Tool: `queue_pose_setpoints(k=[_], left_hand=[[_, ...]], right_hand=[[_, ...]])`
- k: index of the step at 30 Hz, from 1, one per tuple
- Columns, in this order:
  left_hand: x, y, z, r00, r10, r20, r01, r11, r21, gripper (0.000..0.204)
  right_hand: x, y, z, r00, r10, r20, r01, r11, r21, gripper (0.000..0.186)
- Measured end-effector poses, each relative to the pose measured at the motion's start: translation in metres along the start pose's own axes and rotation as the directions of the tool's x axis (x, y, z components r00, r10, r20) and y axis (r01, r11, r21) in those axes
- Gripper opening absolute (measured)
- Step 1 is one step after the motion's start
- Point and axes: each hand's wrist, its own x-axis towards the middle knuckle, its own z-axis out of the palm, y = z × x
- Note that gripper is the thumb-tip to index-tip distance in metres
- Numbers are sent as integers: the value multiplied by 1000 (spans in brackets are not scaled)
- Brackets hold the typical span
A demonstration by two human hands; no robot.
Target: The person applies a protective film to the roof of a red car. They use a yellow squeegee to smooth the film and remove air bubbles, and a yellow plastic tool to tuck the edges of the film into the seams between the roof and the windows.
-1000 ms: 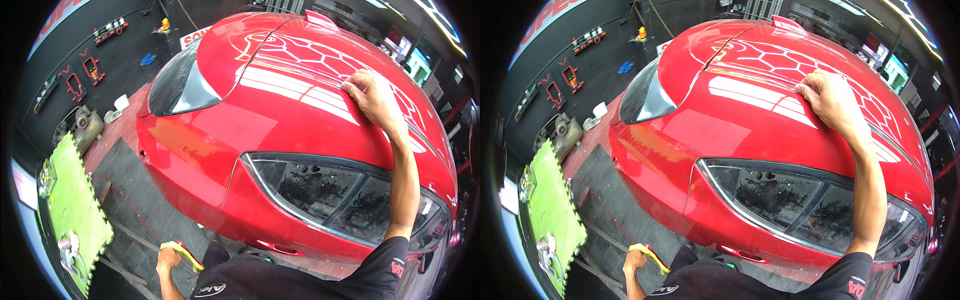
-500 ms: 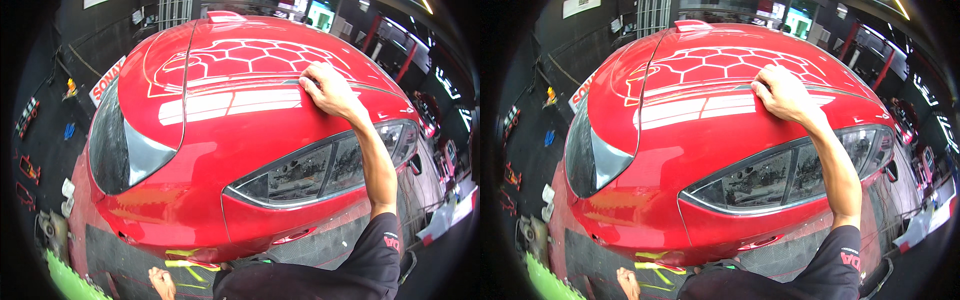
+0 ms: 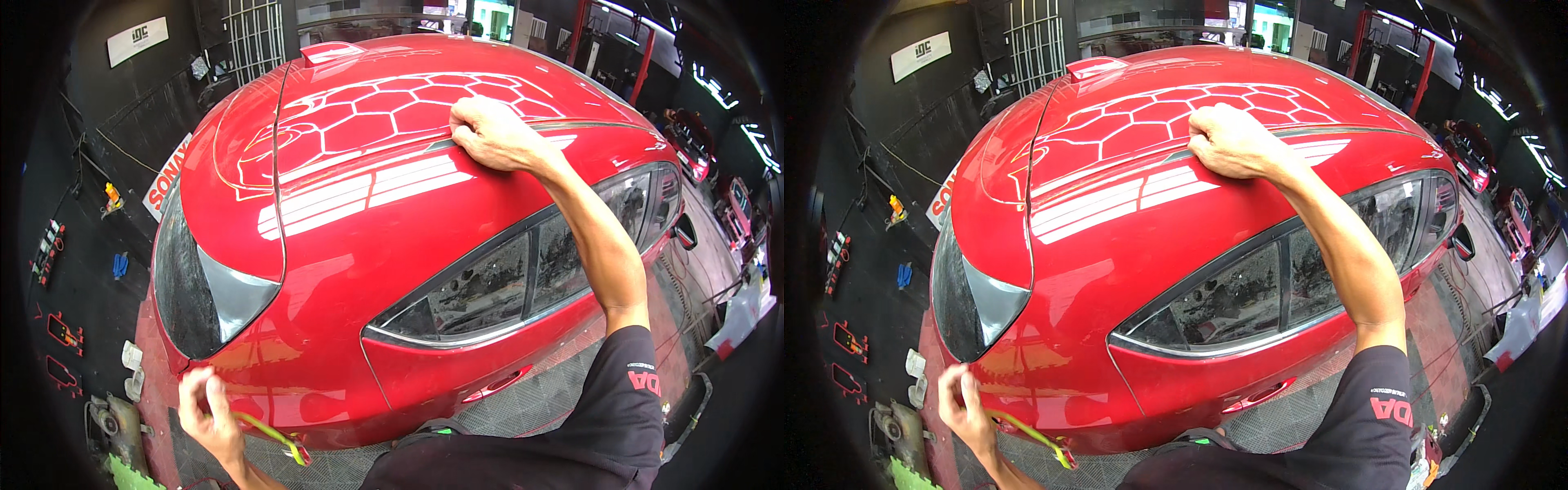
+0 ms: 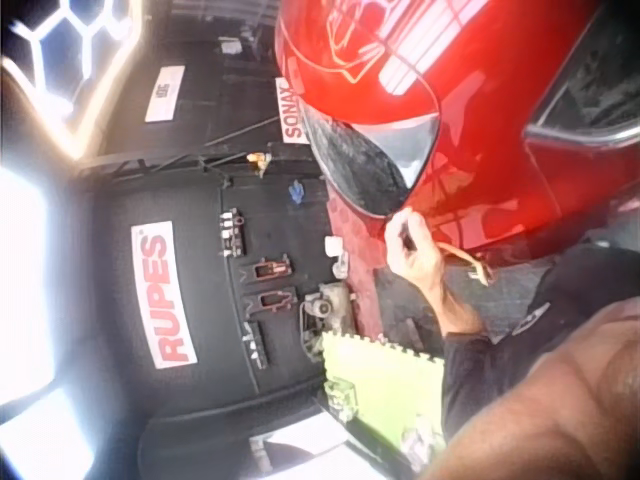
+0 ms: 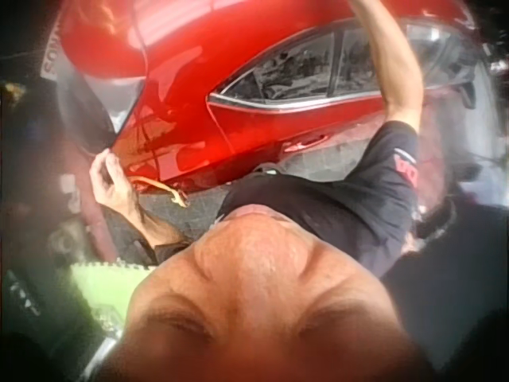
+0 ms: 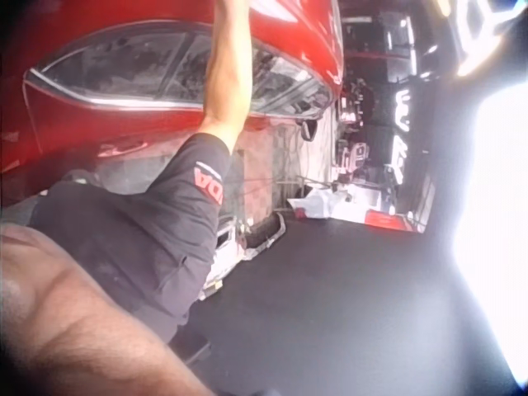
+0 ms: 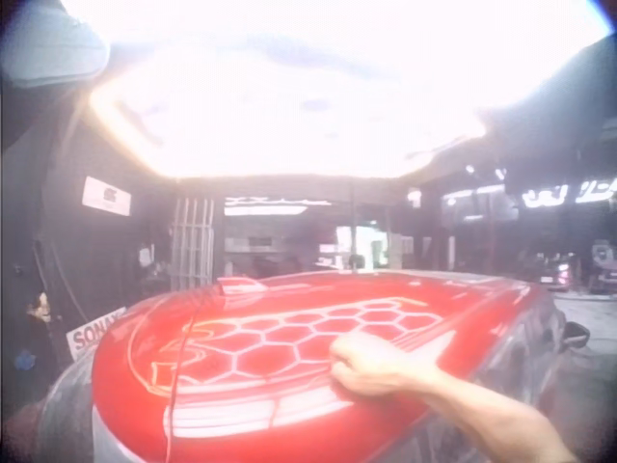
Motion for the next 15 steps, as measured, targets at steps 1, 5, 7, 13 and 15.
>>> queue_pose_setpoints(k=[1, 5, 7, 13, 15], left_hand=[[23, 24, 6, 983, 94, 155, -99, 995, 28, 6], [115, 114, 101, 845, 336, 416, -329, 940, -91, 7], [157, 132, 164, 714, 465, 524, -438, 880, -184, 14], [202, 183, 278, 528, 228, 818, -535, 837, 112, 24], [202, 195, 295, 530, 150, 835, -530, 827, 188, 24]], right_hand=[[0, 1, 2, 1000, 2, 6, -2, 1000, 27, 16], [-3, 14, 6, 1000, -25, -7, 26, 996, 90, 22], [-5, 34, 6, 999, -32, -23, 34, 992, 121, 25], [3, 27, 4, 999, 32, 31, -40, 957, 289, 26], [2, 30, 2, 999, 23, 43, -34, 955, 295, 28]])
